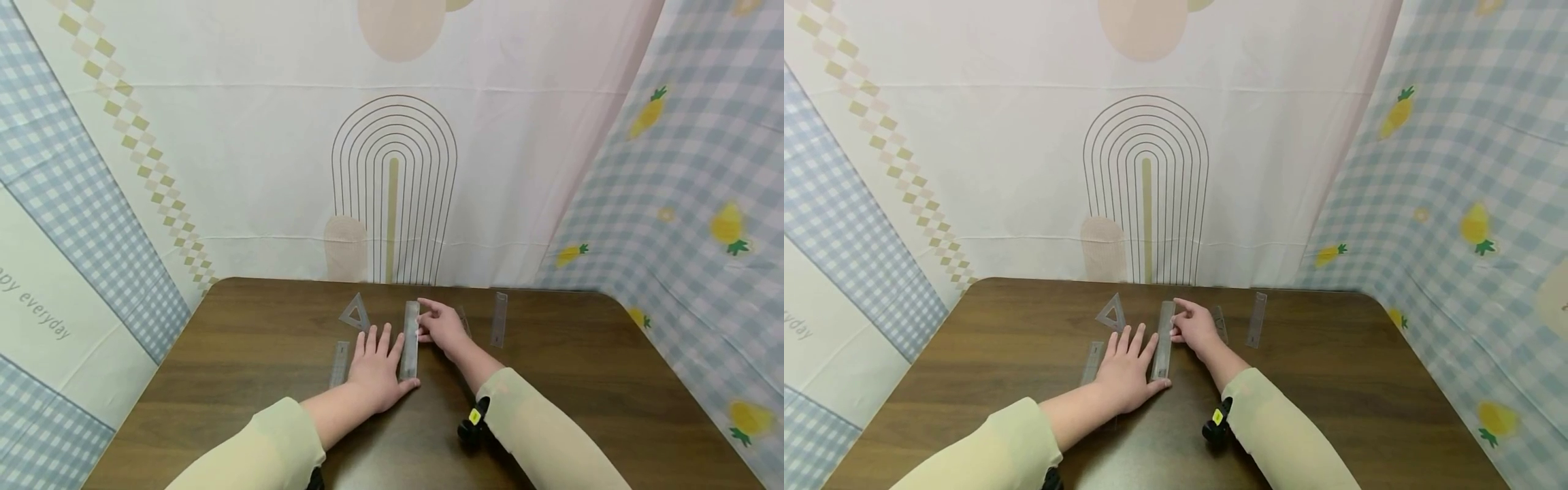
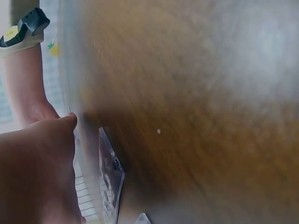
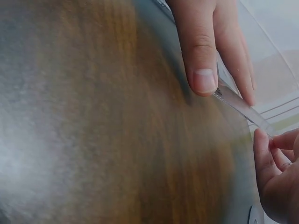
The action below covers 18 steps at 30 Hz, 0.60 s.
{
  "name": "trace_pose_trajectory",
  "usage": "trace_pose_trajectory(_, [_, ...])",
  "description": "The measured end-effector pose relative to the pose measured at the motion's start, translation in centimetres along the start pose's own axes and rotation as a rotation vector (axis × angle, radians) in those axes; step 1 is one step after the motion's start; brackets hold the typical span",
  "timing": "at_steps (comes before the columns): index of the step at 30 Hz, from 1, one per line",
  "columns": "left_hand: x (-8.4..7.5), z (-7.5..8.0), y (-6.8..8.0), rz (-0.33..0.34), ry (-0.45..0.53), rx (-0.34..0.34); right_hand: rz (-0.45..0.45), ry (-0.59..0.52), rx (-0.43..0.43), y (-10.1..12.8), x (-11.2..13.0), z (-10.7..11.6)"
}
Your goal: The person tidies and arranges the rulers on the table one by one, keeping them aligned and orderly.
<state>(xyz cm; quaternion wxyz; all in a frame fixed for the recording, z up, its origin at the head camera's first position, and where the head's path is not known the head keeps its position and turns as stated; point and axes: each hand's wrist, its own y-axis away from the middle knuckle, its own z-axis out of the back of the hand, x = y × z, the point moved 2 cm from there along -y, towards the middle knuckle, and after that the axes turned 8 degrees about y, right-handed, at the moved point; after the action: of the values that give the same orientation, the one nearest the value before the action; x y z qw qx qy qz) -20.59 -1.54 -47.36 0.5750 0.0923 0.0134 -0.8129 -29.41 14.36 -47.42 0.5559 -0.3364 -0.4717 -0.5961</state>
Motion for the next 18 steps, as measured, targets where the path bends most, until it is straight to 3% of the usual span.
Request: trace_pose_trajectory(18, [0.3,-0.1,2.3,0.019,0.02,-0.001,0.009,-0.038,0.05,1.7,-0.7,-1.6])
